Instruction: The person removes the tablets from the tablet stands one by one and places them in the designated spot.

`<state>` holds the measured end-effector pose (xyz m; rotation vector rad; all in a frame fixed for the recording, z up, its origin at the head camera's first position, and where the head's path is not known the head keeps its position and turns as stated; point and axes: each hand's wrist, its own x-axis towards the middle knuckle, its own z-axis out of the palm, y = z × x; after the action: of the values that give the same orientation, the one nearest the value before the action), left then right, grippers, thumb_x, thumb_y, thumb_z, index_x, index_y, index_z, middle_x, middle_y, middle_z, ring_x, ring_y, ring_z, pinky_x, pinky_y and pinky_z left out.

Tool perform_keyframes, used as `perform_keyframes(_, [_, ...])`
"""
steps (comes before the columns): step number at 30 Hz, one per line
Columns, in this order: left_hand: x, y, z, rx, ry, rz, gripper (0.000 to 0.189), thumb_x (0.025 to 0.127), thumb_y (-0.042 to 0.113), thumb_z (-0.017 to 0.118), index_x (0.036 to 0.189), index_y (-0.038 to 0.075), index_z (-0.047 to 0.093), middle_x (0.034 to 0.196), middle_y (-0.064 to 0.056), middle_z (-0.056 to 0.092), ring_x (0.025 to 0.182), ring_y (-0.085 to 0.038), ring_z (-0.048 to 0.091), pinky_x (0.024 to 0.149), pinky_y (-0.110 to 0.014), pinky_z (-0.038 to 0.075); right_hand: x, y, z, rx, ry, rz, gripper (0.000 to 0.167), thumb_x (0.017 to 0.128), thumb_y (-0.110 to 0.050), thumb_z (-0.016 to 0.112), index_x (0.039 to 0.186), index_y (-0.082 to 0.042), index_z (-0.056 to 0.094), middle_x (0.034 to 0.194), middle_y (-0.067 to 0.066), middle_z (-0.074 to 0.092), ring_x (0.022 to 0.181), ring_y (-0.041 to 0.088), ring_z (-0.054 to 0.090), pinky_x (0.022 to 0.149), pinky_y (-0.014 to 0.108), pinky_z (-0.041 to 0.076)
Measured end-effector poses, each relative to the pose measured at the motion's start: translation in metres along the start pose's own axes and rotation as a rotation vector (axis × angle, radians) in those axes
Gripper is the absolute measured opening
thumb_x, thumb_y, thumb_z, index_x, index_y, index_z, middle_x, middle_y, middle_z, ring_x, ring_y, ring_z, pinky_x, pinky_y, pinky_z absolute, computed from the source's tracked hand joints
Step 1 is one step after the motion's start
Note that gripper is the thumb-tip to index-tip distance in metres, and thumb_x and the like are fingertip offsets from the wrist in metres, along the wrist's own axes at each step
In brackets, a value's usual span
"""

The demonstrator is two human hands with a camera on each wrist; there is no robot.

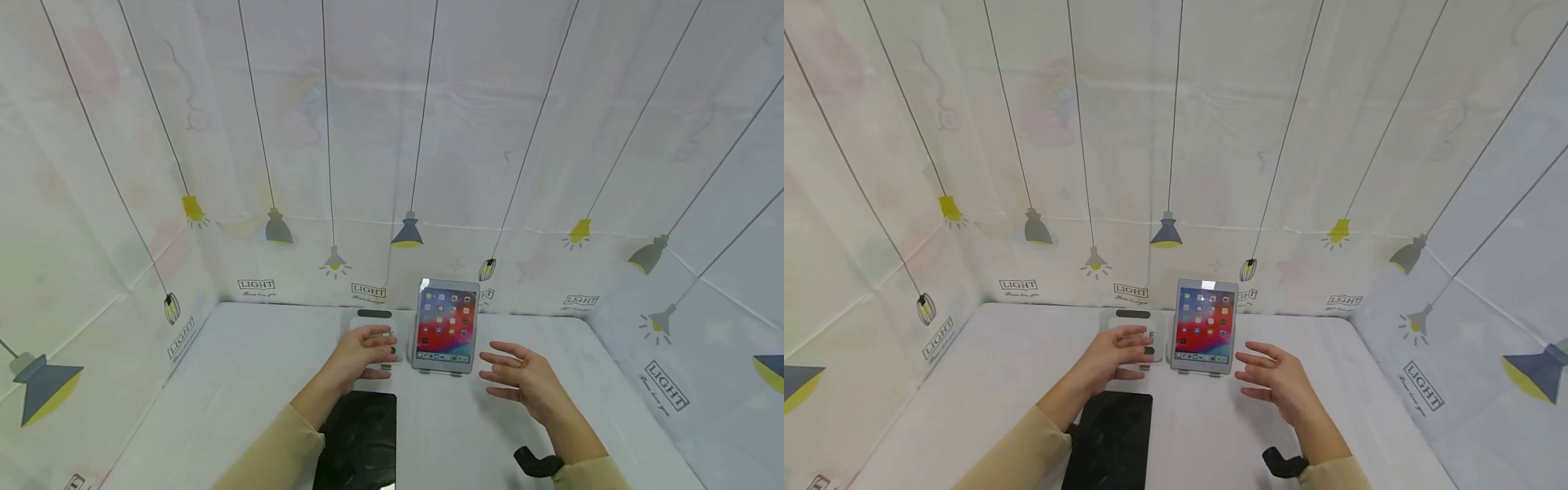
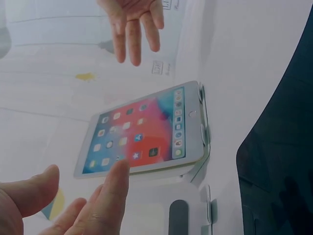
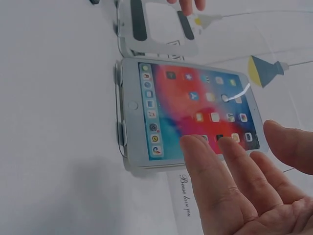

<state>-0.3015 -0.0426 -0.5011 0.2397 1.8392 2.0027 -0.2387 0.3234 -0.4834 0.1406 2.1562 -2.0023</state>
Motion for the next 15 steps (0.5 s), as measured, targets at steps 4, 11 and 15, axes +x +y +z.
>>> perform_keyframes(4, [0.005,0.003,0.001,-0.012,0.012,0.001,0.063,0.102,0.018,0.075,0.159,0.007,0.049,0.151,-0.016,0.066,0.121,-0.032,0.076,0.09,-0.052,0.066,0.005,0.001,-0.003,-0.016,0.013,-0.01,0.063,0.107,-0.015,0.066,0.163,-0.006,0.039,0.161,0.023,0.053,0.121,0.032,0.077,0.096,0.048,0.065])
perform_keyframes(11, [0.014,0.007,0.003,-0.002,0.035,0.017,0.06,0.103,0.017,0.075,0.157,0.009,0.052,0.155,-0.019,0.062,0.121,-0.031,0.077,0.089,-0.049,0.067,0.011,-0.004,-0.009,-0.03,0.015,-0.035,0.063,0.107,-0.014,0.066,0.163,-0.004,0.039,0.16,0.024,0.054,0.12,0.03,0.077,0.099,0.046,0.065])
perform_keyframes(15, [0.019,0.012,0.005,-0.005,0.045,0.025,0.058,0.103,0.015,0.074,0.156,0.009,0.053,0.154,-0.018,0.063,0.122,-0.031,0.076,0.09,-0.049,0.067,0.014,-0.006,-0.011,-0.034,0.014,-0.041,0.063,0.107,-0.013,0.066,0.162,-0.003,0.039,0.159,0.023,0.055,0.119,0.028,0.078,0.1,0.045,0.064])
